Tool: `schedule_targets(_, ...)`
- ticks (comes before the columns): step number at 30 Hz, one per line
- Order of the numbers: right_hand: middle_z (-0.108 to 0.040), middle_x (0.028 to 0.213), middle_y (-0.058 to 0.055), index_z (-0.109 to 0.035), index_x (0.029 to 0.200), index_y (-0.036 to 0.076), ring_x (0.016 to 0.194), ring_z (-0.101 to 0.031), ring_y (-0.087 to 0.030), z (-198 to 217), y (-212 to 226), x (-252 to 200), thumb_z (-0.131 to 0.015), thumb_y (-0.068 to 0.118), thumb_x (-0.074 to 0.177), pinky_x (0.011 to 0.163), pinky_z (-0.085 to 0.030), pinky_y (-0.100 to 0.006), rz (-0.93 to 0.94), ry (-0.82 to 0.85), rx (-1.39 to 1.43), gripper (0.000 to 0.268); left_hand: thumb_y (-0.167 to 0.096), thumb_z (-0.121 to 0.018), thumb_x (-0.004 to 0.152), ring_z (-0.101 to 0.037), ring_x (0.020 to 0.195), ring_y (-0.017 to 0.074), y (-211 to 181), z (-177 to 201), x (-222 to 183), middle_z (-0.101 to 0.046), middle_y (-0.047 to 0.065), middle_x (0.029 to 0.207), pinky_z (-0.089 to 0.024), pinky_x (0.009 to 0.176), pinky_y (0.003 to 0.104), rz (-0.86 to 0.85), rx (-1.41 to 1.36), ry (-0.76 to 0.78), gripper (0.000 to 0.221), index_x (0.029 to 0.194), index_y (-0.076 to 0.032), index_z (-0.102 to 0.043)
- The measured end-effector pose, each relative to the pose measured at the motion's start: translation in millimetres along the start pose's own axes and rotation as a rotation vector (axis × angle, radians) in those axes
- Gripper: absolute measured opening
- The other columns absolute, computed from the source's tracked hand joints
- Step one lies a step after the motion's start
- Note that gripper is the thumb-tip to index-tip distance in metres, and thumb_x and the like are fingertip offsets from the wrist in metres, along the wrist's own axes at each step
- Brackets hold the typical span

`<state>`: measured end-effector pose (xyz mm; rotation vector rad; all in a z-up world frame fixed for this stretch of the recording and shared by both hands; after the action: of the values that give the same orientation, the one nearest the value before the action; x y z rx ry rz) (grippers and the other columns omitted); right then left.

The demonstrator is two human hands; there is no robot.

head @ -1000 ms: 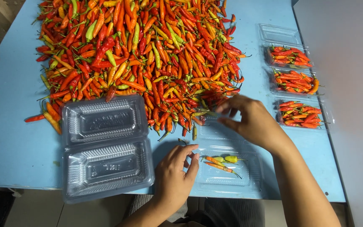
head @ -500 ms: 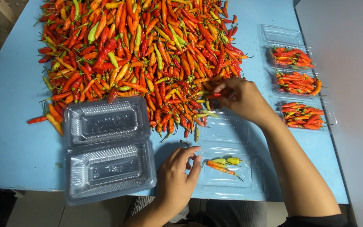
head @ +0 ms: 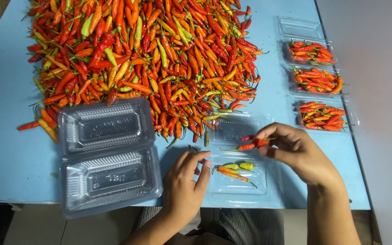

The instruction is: The person picks up chili peppers from a large pile on a blue table by hand and places them into several plastic containers one by one.

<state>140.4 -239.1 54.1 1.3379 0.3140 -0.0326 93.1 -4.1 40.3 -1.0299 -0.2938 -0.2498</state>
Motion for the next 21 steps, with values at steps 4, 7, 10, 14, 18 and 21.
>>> schedule_targets(4,-0.077,0.101,-0.008,-0.076,0.104,0.002,0.099,-0.070,-0.016,-28,2,-26,-0.074,0.001,0.085,0.090,-0.060,-0.031,0.070,0.084,-0.042,0.019,-0.018,-0.056,0.101,-0.067,0.087,0.0231,-1,2,0,-0.066,0.003,0.100,-0.051,0.075,0.038,0.012,0.009,-0.011,0.020,0.115,-0.012,-0.070)
schedule_targets(7,-0.079,0.100,-0.003,-0.080,0.101,0.009,0.094,-0.071,-0.013,-47,12,-43,-0.072,0.004,0.085,0.090,-0.055,-0.028,0.169,0.148,-0.277,0.019,-0.020,-0.055,0.101,-0.065,0.094,0.0228,0,3,0,-0.063,0.005,0.105,-0.052,0.081,0.037,0.033,0.016,-0.005,0.025,0.118,-0.013,-0.071)
schedule_targets(10,-0.082,0.099,0.001,-0.078,0.100,0.013,0.097,-0.077,-0.014,-53,12,-54,-0.073,0.010,0.086,0.090,-0.056,-0.028,0.243,0.139,-0.421,0.015,-0.021,-0.062,0.097,-0.063,0.097,0.0236,-9,5,1,-0.057,0.008,0.106,-0.051,0.086,0.036,-0.039,-0.019,-0.012,0.019,0.109,-0.010,-0.073)
schedule_targets(14,-0.083,0.101,0.005,-0.078,0.101,0.016,0.098,-0.076,-0.015,-42,7,-63,-0.074,0.014,0.086,0.093,-0.052,-0.031,0.289,0.055,-0.568,0.016,-0.020,-0.067,0.089,-0.058,0.110,0.0287,-23,2,-1,-0.057,0.010,0.119,-0.044,0.097,0.042,-0.153,0.054,0.018,0.012,0.098,-0.017,-0.074)
schedule_targets(18,-0.083,0.100,0.006,-0.079,0.101,0.017,0.097,-0.076,-0.013,-29,11,-70,-0.073,0.016,0.086,0.094,-0.049,-0.030,0.260,-0.007,-0.602,0.016,-0.025,-0.064,0.086,-0.055,0.115,0.0318,-33,-5,-2,-0.059,0.008,0.133,-0.039,0.096,0.047,-0.231,0.113,0.091,0.015,0.095,-0.022,-0.076)
schedule_targets(21,-0.081,0.104,0.007,-0.077,0.103,0.018,0.103,-0.074,-0.012,-14,-2,-75,-0.073,0.020,0.086,0.097,-0.045,-0.031,0.201,-0.088,-0.682,0.017,-0.027,-0.062,0.083,-0.052,0.120,0.0348,-35,-9,-1,-0.056,0.011,0.138,-0.034,0.096,0.050,-0.237,0.090,0.161,0.017,0.093,-0.022,-0.075)
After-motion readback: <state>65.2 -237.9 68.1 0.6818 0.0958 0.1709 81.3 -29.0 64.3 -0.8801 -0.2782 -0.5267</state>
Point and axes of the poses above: each hand's wrist, its own x-axis towards the middle knuckle, its own z-axis out of the back of the hand, y = z × x, the point moved 10 cm from there along x, towards the middle knuckle
